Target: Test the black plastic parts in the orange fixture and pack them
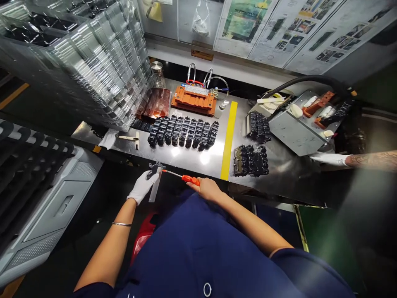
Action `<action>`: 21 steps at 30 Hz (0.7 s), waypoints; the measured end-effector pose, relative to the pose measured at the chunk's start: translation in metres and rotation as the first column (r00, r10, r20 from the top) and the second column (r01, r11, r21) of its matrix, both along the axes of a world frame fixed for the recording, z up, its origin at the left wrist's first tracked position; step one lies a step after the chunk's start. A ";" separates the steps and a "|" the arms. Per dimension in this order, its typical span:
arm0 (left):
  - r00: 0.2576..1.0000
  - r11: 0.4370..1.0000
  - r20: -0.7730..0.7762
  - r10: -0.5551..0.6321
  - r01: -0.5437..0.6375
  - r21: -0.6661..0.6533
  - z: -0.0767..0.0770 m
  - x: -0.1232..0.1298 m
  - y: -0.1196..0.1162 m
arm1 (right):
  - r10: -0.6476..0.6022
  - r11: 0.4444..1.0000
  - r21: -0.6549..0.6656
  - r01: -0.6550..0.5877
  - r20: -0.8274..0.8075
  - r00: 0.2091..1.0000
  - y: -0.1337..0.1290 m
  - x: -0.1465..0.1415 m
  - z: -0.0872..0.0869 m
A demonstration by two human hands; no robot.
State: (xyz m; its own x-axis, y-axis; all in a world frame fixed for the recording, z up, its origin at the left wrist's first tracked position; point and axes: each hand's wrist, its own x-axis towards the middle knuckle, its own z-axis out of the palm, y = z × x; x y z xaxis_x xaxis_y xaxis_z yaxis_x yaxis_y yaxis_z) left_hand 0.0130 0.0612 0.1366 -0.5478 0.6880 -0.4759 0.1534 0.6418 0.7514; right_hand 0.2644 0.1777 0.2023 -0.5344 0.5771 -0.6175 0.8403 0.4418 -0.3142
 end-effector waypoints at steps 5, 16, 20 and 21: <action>0.993 0.993 -0.058 -0.106 0.103 -0.051 -0.006 0.014 0.007 | -0.019 0.999 -0.029 0.018 -0.012 1.000 0.005 0.015 -0.007; 0.877 0.864 -0.081 -0.473 0.444 -0.237 -0.010 0.074 0.084 | -0.389 0.905 -0.277 0.323 -0.233 0.891 0.043 0.141 -0.018; 0.801 0.810 -0.139 -0.583 0.558 -0.181 -0.003 0.179 0.169 | -0.686 0.728 -0.336 0.598 -0.383 0.619 0.051 0.193 -0.033; 0.785 0.803 -0.179 -0.594 0.564 -0.192 -0.003 0.208 0.191 | -0.716 0.695 -0.336 0.635 -0.395 0.575 0.052 0.203 -0.037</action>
